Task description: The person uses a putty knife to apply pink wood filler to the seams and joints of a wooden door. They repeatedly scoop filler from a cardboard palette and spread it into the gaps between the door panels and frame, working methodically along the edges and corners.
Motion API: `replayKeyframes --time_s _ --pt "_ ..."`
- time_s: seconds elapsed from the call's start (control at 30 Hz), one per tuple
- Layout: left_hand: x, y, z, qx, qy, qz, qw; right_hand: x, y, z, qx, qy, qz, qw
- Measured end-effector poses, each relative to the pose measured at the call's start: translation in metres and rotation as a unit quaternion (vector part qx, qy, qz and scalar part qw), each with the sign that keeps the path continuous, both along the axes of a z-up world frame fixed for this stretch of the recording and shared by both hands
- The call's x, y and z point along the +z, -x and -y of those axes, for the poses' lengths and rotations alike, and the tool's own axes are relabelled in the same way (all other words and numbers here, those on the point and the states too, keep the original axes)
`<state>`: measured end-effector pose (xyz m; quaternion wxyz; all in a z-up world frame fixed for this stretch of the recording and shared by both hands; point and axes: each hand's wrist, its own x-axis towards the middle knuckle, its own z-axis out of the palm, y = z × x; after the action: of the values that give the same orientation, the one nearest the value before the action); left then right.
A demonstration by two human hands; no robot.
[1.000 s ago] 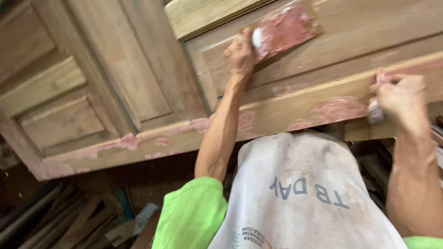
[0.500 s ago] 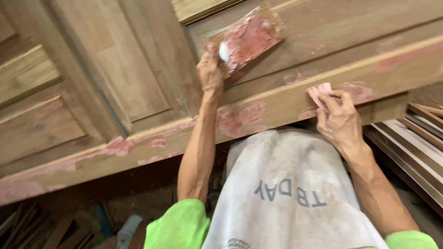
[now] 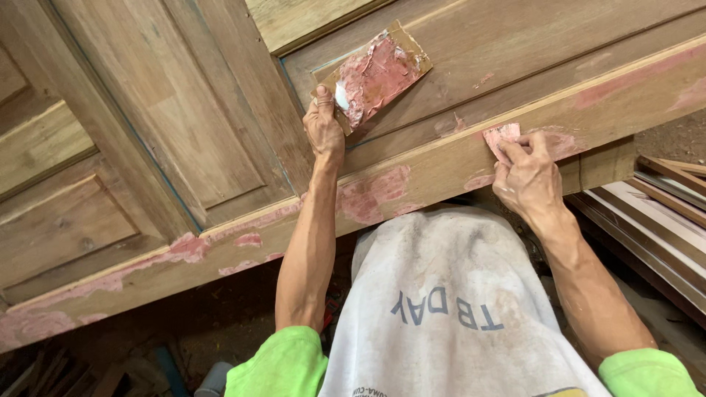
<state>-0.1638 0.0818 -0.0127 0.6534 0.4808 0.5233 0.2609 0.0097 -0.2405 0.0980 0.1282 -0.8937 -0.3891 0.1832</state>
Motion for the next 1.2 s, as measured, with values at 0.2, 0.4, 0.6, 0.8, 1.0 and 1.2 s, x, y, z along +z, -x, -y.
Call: replayKeyframes --time_s 0.2,0.4,0.6,0.8,1.0,1.2 --pt "-0.013 -0.009 -0.016 0.009 -0.021 0.047 0.999 0.020 -0.008 -0.010 0.087 0.004 0.049 0.995" --pt "-0.001 -0.050 -0.034 -0.076 -0.090 -0.027 0.993 0.048 0.000 -0.045 -0.059 0.025 -0.107 0.992" --pt "0.021 -0.060 -0.025 -0.084 -0.315 -0.063 0.943 0.039 0.006 -0.062 -0.051 0.000 -0.085 0.995" --pt "0.033 -0.060 -0.024 -0.094 -0.320 -0.076 0.940 0.019 0.015 -0.065 0.036 -0.009 0.004 0.999" --pt "0.029 -0.056 -0.026 -0.115 -0.299 -0.062 0.945 0.001 0.031 -0.081 -0.035 -0.040 -0.065 0.996" --pt "0.020 -0.052 -0.047 -0.134 -0.061 0.004 0.989 0.011 0.019 -0.082 0.003 -0.005 0.001 1.000"
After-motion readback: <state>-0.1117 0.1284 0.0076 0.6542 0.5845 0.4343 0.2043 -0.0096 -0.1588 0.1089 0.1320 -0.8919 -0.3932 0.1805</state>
